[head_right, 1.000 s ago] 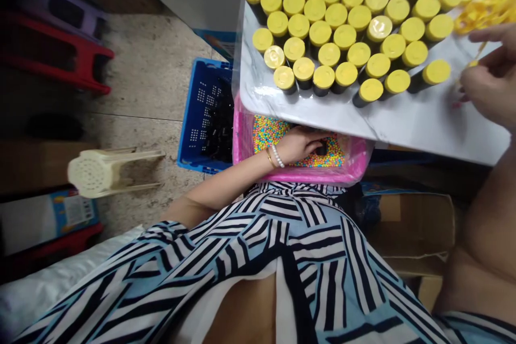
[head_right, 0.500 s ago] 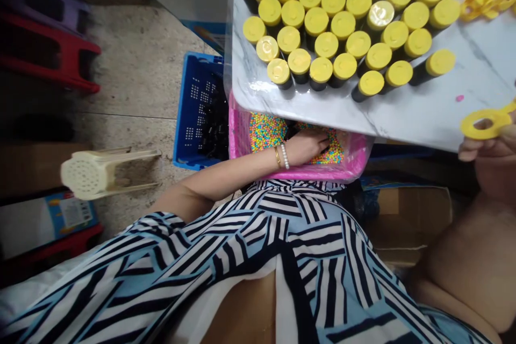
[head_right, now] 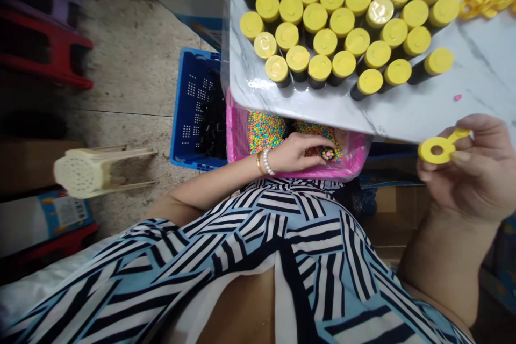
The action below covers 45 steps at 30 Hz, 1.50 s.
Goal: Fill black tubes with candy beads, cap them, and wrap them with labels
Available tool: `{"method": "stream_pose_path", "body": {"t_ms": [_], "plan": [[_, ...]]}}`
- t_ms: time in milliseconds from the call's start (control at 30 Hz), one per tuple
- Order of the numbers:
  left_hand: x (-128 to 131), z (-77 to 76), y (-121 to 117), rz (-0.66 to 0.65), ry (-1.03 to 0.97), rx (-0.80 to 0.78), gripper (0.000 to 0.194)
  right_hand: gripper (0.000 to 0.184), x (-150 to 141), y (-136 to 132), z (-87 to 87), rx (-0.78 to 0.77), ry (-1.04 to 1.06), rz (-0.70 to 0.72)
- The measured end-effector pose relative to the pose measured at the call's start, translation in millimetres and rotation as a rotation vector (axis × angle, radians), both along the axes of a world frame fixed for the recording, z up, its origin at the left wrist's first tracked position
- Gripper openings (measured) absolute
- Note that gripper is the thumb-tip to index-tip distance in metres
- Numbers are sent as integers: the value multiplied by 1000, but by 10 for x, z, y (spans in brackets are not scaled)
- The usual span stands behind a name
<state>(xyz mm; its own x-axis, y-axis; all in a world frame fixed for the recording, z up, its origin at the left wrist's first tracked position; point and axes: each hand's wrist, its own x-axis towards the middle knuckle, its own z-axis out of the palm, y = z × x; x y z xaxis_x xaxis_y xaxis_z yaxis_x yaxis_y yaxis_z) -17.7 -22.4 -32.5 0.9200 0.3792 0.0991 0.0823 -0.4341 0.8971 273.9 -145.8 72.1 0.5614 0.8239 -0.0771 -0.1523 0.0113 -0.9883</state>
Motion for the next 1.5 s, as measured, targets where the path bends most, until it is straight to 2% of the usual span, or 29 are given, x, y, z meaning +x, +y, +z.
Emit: {"method": "stream_pose_path", "body": {"t_ms": [33,133,200,267,367,467,533,600,667,767,867,1000,1267,1500], "plan": [[-8,98,-24,11,-55,-15,33,36,-18,14,-34,12,29,62],[16,426,-71,49,-224,43,30,27,-133,92,-73,24,48,102],[35,606,-61,132,-313,141,28,29,-233,156,-56,40,24,102],[19,697,-23,229,-330,220,27,36,-320,200,-33,22,-10,91],[-96,634,34,260,-251,232,31,37,-398,184,-30,-75,-17,90],[-276,455,15,236,-175,148,30,31,-441,94,-59,-124,-6,96],[-370,381,-39,268,-151,77,31,29,-493,39,-66,-121,8,115],[-402,385,-93,315,-193,63,32,20,-585,22,-48,-110,55,163],[-361,452,-114,373,-276,116,29,14,-716,55,-12,-89,110,244],[-208,570,-66,505,-327,202,32,17,-944,184,29,-33,152,329],[-38,591,36,599,-290,243,32,19,-1137,348,5,-17,123,249],[83,494,134,626,-229,272,27,27,-1279,518,-82,-92,105,117],[86,441,141,621,-258,235,29,24,-1352,596,-82,-35,34,33],[100,449,121,652,-208,216,30,23,-1401,722,-65,-119,-86,-2]]}}
